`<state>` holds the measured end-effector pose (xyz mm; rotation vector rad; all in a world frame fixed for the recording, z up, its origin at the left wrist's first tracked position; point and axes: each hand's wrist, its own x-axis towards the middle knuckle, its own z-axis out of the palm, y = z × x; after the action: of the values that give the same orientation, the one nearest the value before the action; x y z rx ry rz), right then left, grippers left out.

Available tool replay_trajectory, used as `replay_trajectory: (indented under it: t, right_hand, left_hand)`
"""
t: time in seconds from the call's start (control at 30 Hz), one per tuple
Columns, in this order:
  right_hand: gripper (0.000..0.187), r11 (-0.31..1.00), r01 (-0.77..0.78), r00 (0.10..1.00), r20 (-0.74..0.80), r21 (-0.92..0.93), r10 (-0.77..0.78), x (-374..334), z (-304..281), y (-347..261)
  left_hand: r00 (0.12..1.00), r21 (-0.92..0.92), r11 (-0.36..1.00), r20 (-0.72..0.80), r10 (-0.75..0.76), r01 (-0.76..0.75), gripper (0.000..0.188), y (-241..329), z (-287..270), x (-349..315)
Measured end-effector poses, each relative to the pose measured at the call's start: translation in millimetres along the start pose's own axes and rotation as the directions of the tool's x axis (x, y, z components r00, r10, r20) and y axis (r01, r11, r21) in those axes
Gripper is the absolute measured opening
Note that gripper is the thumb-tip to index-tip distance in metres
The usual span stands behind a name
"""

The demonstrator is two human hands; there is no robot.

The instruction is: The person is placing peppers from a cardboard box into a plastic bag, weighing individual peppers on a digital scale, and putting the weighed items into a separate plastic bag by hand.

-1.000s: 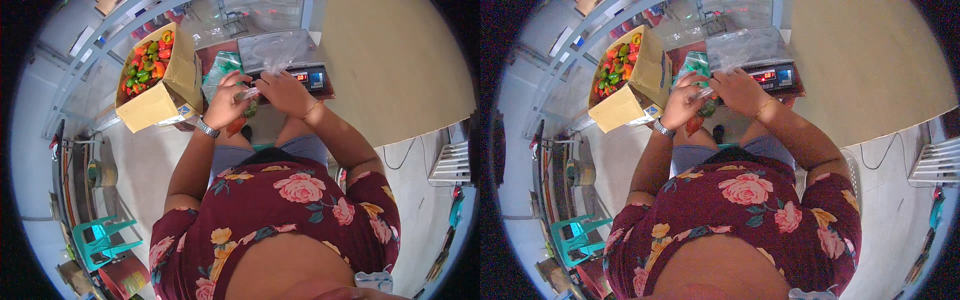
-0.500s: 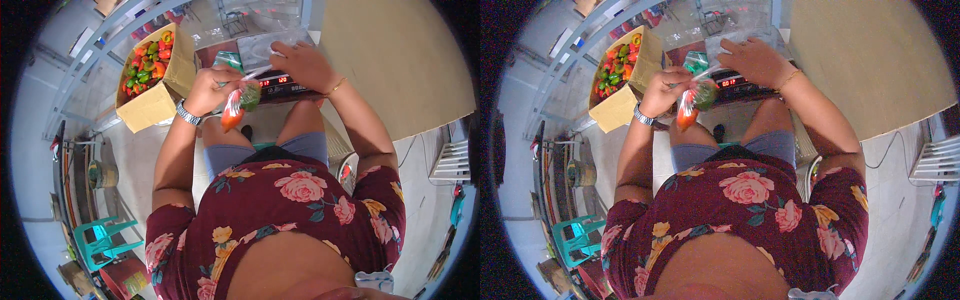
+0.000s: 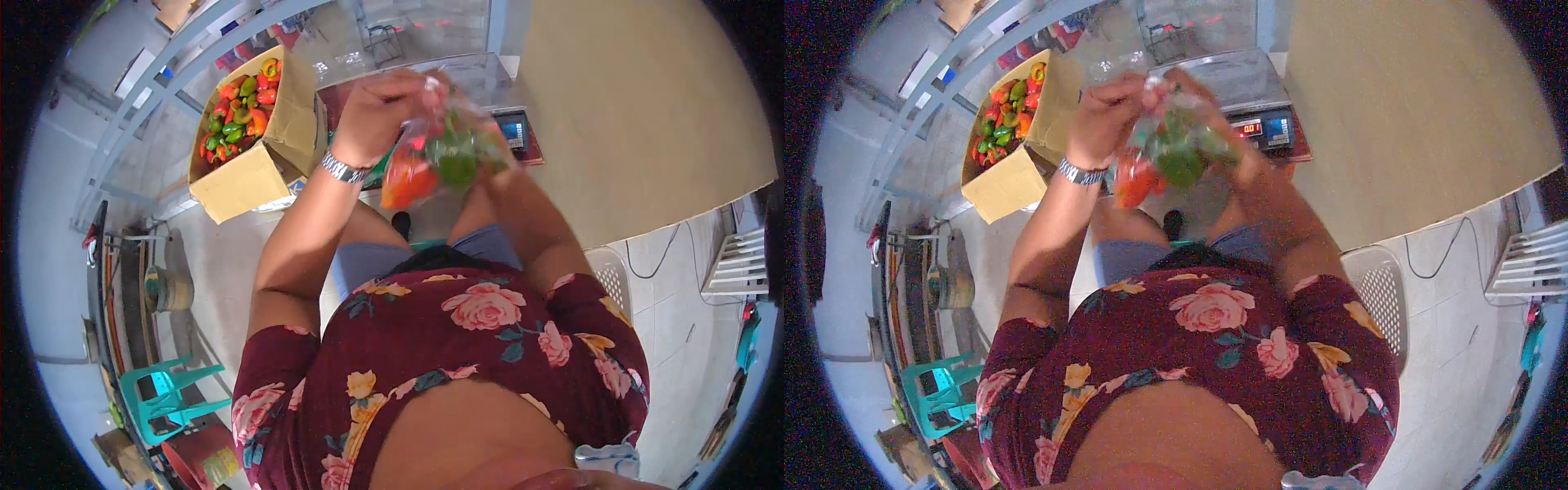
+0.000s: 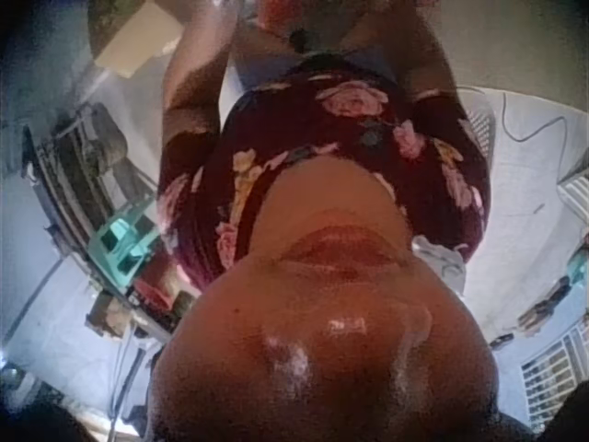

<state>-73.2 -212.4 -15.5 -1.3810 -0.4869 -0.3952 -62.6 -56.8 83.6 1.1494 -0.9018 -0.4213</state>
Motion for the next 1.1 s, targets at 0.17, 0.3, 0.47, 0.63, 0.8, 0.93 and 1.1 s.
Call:
replay_trajectory:
  t: [0.17,0.3,0.47,0.63,0.8,0.93,1.1]
  right_hand:
    - [0.021,0.966,-0.159,0.939,-0.335,-0.206,0.083,-27,66,54]
    - [0.029,0.877,-0.375,0.917,-0.258,-0.301,0.304,-28,70,15]
    - [0.018,0.57,-0.033,0.999,-0.047,-0.821,-0.01,-16,21,-12]
    - [0.017,0.37,0.367,0.93,0.343,-0.853,-0.13,5,-10,-37]
    - [0.022,0.85,0.066,0.948,0.298,-0.523,0.109,13,-19,-54]
    - [0.022,0.839,-0.005,0.942,0.278,-0.543,0.186,12,-22,-67]
    - [0.017,0.656,0.264,0.938,0.347,-0.707,-0.003,-8,-18,-73]
  left_hand:
    - [0.956,0.635,0.757,-0.101,0.276,-0.151,0.009,-43,-45,33]
    - [0.933,0.844,0.524,-0.094,0.347,-0.11,0.009,-71,-89,9]
    - [0.958,0.71,0.704,-0.202,0.204,0.0,0.013,-83,-95,-19]
    - [0.989,0.382,0.924,-0.144,0.032,0.025,0.014,-72,-86,-34]
    - [0.998,0.134,0.99,0.039,-0.052,0.046,0.018,-51,-64,-34]
    - [0.998,0.105,0.995,0.069,-0.01,0.003,0.018,-37,-52,-33]
    - [0.971,0.061,0.986,-0.192,-0.139,0.153,0.019,-43,-60,-37]
